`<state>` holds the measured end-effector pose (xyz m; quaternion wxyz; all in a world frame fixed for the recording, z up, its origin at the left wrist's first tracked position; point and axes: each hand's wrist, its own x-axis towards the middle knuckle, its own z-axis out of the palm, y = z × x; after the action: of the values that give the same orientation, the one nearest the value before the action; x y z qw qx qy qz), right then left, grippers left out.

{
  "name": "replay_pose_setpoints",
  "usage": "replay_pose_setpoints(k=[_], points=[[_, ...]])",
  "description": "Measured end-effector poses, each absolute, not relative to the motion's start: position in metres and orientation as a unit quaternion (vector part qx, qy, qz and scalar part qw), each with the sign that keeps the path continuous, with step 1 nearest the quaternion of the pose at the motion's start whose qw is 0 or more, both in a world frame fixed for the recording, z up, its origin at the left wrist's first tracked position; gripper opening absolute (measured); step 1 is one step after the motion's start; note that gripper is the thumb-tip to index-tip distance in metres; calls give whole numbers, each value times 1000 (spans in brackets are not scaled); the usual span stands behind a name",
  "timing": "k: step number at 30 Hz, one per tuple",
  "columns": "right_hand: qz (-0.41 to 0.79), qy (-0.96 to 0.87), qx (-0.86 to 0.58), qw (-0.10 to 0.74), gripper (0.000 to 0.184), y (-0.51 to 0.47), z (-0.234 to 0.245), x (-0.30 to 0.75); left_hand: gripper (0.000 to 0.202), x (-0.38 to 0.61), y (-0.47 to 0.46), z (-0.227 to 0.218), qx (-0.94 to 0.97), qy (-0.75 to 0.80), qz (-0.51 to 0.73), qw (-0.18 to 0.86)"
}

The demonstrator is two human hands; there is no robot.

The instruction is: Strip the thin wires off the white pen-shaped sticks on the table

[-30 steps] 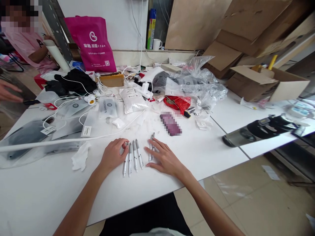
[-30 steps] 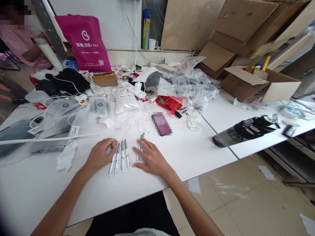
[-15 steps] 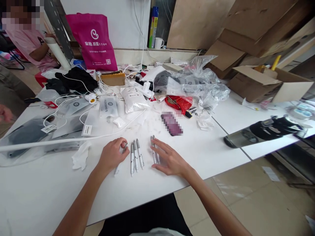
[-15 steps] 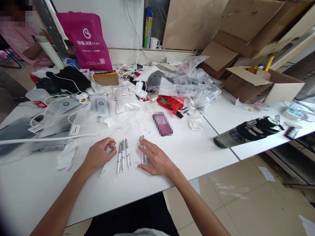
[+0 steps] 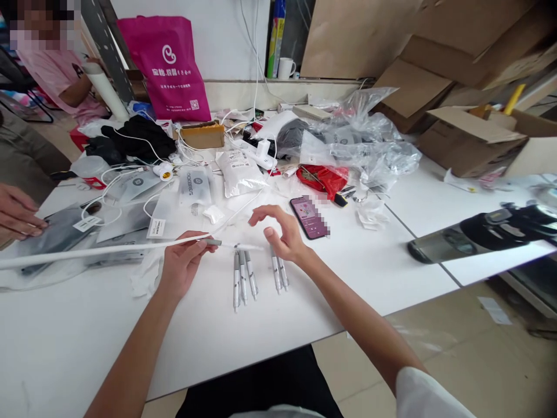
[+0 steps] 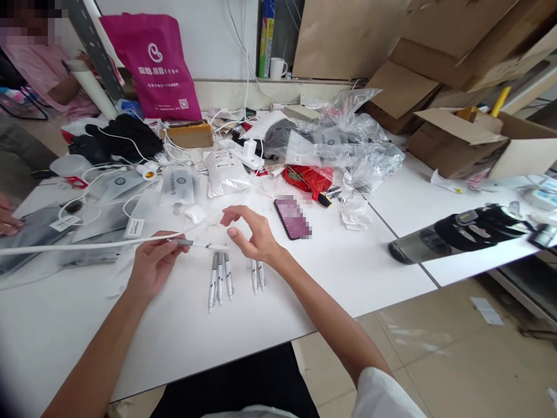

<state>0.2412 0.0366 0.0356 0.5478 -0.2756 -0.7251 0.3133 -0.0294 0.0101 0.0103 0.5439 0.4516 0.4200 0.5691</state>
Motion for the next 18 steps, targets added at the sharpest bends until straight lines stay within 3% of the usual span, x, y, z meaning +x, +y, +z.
replay_pose_setpoints(k=[4,10,18], points=[[331,-759,-314,465,40,39,11,233,32,-24,11,2,437,448,573,529],[132,-882,-321,318,35,41,-17,236,33,-10,4,-3,497,472,522,507],[71,-899,-316,295,37,39,-21,238,27,-15,2,-6,672,544,404,299]])
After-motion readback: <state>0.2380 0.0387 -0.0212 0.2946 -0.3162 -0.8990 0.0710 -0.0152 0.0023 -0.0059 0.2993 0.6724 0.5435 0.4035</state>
